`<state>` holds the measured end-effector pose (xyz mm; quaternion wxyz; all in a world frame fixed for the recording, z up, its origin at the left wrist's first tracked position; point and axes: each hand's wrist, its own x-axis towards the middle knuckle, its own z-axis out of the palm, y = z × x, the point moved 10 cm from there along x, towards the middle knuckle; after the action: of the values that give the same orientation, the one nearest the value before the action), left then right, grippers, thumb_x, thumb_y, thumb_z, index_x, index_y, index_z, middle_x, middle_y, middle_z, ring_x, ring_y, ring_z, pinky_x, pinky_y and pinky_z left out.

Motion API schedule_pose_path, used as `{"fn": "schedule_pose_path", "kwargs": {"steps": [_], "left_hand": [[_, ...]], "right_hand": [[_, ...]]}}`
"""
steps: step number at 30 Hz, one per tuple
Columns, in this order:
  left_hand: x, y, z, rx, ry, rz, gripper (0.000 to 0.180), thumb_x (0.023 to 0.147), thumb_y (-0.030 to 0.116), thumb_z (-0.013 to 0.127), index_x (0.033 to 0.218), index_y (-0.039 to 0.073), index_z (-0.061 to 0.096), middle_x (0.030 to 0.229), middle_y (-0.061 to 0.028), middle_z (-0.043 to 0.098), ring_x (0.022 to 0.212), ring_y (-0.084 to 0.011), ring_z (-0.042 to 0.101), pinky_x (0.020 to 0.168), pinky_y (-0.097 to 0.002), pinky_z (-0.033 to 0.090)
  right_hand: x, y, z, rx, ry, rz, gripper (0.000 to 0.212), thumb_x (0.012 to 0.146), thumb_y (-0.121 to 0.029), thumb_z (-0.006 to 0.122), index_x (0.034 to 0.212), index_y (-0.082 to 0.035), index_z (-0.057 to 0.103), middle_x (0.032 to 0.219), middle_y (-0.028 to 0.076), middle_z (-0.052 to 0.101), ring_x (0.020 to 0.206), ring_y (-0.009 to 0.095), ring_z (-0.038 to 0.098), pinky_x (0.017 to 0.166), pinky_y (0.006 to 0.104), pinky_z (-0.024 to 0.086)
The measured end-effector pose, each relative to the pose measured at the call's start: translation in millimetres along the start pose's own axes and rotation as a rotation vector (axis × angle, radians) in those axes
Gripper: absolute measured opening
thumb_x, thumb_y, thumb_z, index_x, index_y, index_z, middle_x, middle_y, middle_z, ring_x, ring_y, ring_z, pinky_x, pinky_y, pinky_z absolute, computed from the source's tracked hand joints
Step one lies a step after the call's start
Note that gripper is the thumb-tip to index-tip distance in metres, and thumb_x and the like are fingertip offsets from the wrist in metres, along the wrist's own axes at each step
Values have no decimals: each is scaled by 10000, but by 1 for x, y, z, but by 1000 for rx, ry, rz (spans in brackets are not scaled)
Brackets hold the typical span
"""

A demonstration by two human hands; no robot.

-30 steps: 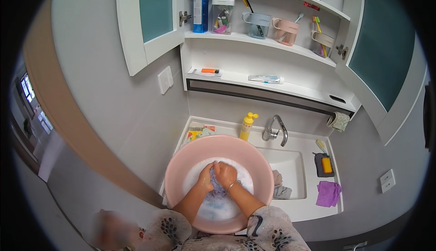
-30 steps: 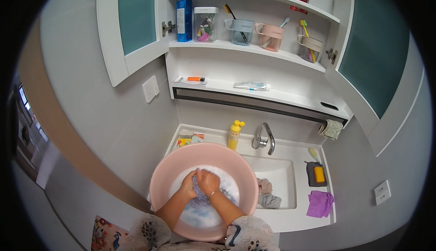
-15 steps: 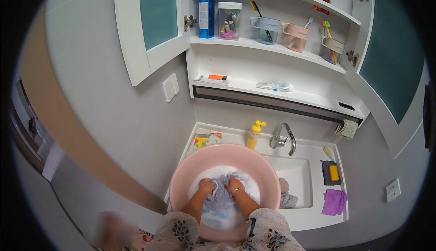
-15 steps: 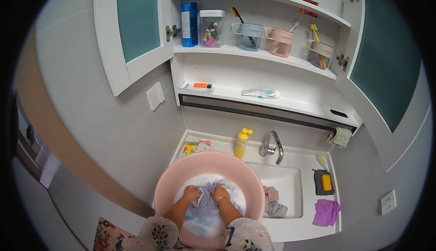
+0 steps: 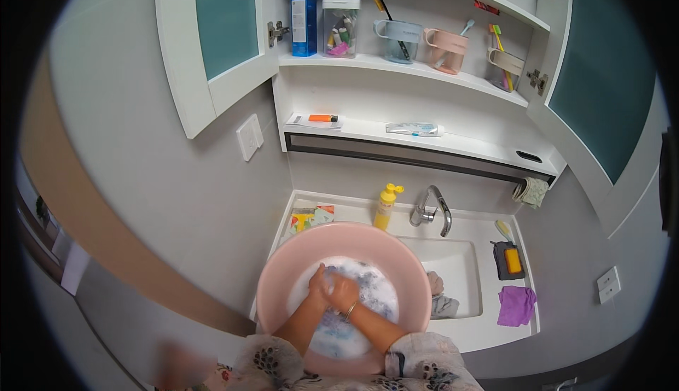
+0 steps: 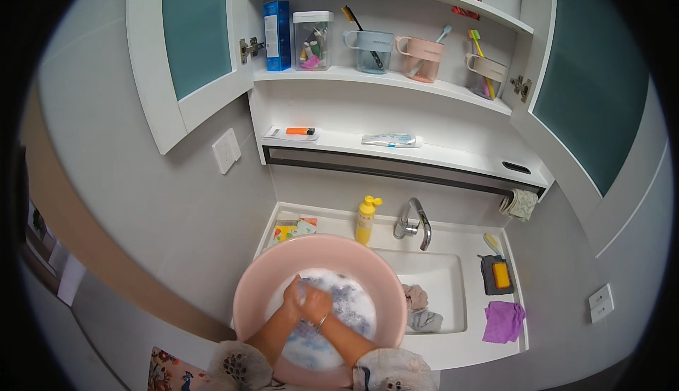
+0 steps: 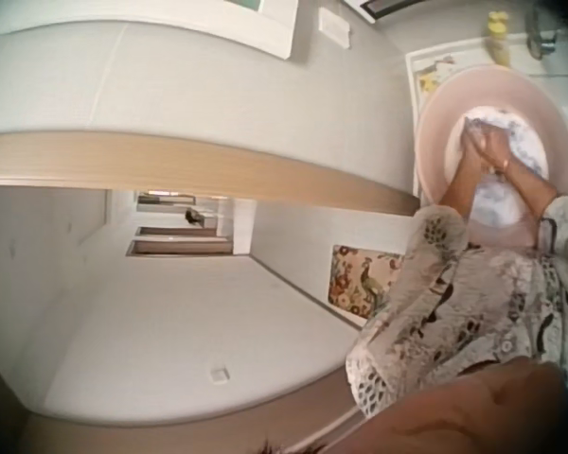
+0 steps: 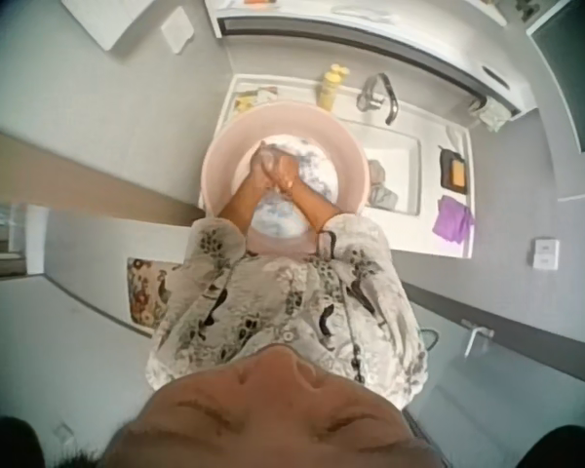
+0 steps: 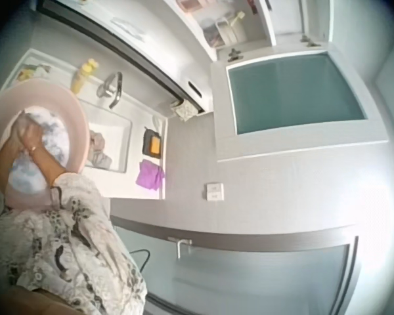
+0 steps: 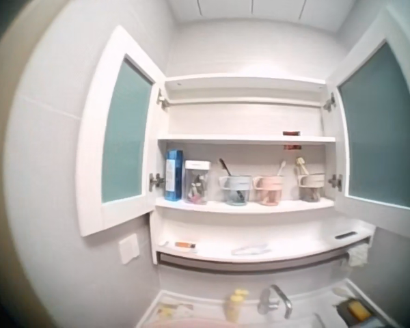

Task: The person hand washes a small purple garment in a pink basin filled with soapy water. They repeatedly submerge, agitate, and wring the item in the sink area.

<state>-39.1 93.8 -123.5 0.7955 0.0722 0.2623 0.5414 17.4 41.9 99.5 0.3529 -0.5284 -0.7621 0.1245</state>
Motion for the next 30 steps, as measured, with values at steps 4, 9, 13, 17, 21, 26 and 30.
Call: {"fn": "schedule_pose_path", "kwargs": {"steps": [4,9,13,17,21,26,30], "left_hand": [[-70,6,110,127,295,-28,472,813,432,519,1150,102,509,1100,-82,536,1002,-242,503,868,-437,388],[-56,17,68,187,346,1,390,832,397,471,1048,79,541,1032,-87,574,940,-233,545,841,-409,422],[-59,0,84,217,315,-85,386,838,378,394,931,61,594,926,-98,625,867,-269,587,856,-443,421],[-65,13,88,188,363,44,220,795,222,527,913,44,577,917,-111,610,863,-263,589,786,-418,466],[-35,51,57,322,301,302,180,743,91,566,915,36,557,799,-101,590,728,-249,587,657,-364,493],[-39,101,17,208,387,597,239,760,52,513,998,42,535,858,-102,574,759,-256,583,685,-379,497],[18,44,0,13,128,222,273,848,226,432,1067,88,521,975,-85,578,860,-251,578,767,-374,484]], "right_hand": [[35,61,-27,-12,69,250,333,816,-377,473,747,-75,596,628,182,585,580,359,573,538,439,459],[-14,-16,-4,45,-33,-116,296,804,-353,505,808,-71,596,684,171,604,589,340,582,534,428,464],[6,73,-4,-10,-40,281,363,817,-391,491,822,-43,595,734,207,599,696,365,580,621,420,468],[11,157,20,654,-37,473,421,791,-429,573,1010,-70,571,968,128,612,890,248,579,796,350,441],[-26,115,61,253,-743,131,584,770,-463,590,1205,-87,490,1142,131,540,1101,222,459,945,319,337],[-8,117,4,486,-372,243,439,819,-398,514,1113,-78,574,1093,172,573,1013,275,542,885,345,400],[-30,41,-20,461,-134,125,331,823,-350,502,984,-75,594,972,170,589,879,296,564,779,370,435]]}}
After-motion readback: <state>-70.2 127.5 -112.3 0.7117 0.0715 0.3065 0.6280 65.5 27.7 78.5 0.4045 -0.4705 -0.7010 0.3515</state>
